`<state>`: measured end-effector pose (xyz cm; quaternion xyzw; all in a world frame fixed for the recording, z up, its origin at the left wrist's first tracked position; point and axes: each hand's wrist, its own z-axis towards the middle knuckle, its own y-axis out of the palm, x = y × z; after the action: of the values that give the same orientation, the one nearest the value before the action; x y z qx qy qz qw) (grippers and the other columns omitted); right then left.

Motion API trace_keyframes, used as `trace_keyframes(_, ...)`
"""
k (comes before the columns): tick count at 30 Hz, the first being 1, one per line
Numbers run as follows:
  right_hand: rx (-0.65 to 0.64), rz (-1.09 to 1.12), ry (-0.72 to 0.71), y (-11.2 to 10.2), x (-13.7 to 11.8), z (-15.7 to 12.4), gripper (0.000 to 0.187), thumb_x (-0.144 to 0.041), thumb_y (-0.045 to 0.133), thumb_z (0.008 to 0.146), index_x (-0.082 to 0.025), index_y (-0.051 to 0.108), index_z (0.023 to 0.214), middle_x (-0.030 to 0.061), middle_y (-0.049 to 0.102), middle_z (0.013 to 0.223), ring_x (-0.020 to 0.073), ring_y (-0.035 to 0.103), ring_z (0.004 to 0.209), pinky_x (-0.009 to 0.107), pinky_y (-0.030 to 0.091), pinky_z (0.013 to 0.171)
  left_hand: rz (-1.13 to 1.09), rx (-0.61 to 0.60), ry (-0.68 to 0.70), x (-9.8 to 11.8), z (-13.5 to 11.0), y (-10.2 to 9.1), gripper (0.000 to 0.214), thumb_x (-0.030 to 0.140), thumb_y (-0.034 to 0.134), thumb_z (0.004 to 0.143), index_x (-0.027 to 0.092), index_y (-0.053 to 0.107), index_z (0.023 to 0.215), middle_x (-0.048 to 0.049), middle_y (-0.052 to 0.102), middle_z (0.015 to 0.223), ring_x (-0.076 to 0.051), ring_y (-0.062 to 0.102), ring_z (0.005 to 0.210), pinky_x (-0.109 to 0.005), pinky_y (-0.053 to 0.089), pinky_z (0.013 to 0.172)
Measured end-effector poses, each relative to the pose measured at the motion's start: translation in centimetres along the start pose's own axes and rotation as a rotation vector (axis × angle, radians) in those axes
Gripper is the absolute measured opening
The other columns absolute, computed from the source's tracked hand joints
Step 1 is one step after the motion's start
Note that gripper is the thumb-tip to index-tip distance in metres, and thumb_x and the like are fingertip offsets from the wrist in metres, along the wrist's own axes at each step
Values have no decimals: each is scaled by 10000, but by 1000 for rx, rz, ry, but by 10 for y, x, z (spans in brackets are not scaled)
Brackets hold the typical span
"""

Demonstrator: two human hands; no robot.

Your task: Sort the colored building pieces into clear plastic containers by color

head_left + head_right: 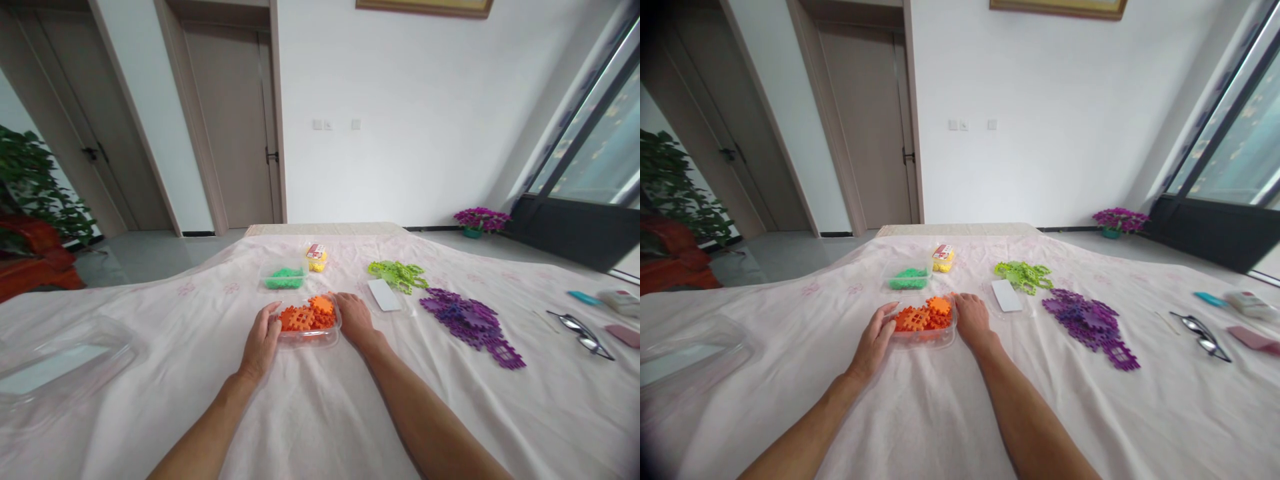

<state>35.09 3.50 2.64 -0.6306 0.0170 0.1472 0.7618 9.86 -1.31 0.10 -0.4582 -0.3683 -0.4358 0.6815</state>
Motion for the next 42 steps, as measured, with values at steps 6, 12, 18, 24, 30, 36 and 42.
trace_keyframes(6, 54, 8, 23, -3, 2, -3, 320, -355, 462, 1004, -248, 633, 1252, 100, 672, 1246, 249, 582, 1112, 320, 394, 904, 3, -55, 25, 4, -1, 1, 409, 298, 458, 921, 205, 550, 1308, -96, 590, 1391, -226, 575, 1257, -433, 420, 1121)
trace_keyframes(12, 83, 19, 90, -3, 2, -5, 377, -453, 386, 1032, -253, 628, 1239, 99, 681, 1239, 262, 580, 1122, 338, 388, 898, -7, -57, 42, 2, -1, 1, 388, 284, 459, 918, 207, 577, 1279, -93, 615, 1354, -222, 610, 1214, -424, 467, 1084)
trace_keyframes(18, 92, 4, 100, -4, 3, -7, 416, -514, 384, 1024, -264, 690, 1157, 99, 707, 1179, 264, 590, 1114, 344, 394, 883, 177, -26, 228, 3, -2, 1, 326, 285, 422, 940, 214, 681, 1124, -94, 619, 1287, -229, 548, 1288, -449, 399, 1157)
trace_keyframes(24, 161, 80, 163, 6, 13, -2, 369, -507, 458, 996, -263, 701, 1128, 85, 724, 1144, 239, 622, 1072, 328, 425, 879, 421, 38, 291, 8, -5, 0, 381, 286, 381, 968, 191, 728, 1092, -138, 501, 1435, -280, 500, 1348, -500, 423, 1121)
trace_keyframes(30, 384, 307, 192, 18, 25, 2, 324, -364, 547, 934, -233, 651, 1212, 69, 707, 1224, 224, 646, 1087, 351, 471, 951, 545, 45, 397, 9, -5, 0, 357, 262, 423, 944, 217, 743, 1095, -133, 570, 1388, -304, 525, 1314, -537, 424, 1094)
trace_keyframes(36, 570, 574, 47, 14, 23, 1, 360, -421, 553, 920, -201, 652, 1187, 100, 716, 1176, 223, 674, 1015, 394, 505, 970, 549, 40, 469, 8, -5, 1, 321, 274, 466, 940, 238, 739, 1106, -115, 587, 1393, -303, 523, 1311, -544, 416, 1105)
trace_keyframes(42, 628, 744, -32, 7, 9, 1, 331, -450, 592, 910, -203, 683, 1111, 105, 728, 1148, 216, 690, 964, 408, 539, 942, 504, 18, 486, 8, -5, 3, 317, 275, 468, 945, 235, 728, 1123, -100, 608, 1374, -288, 513, 1321, -535, 409, 1124)
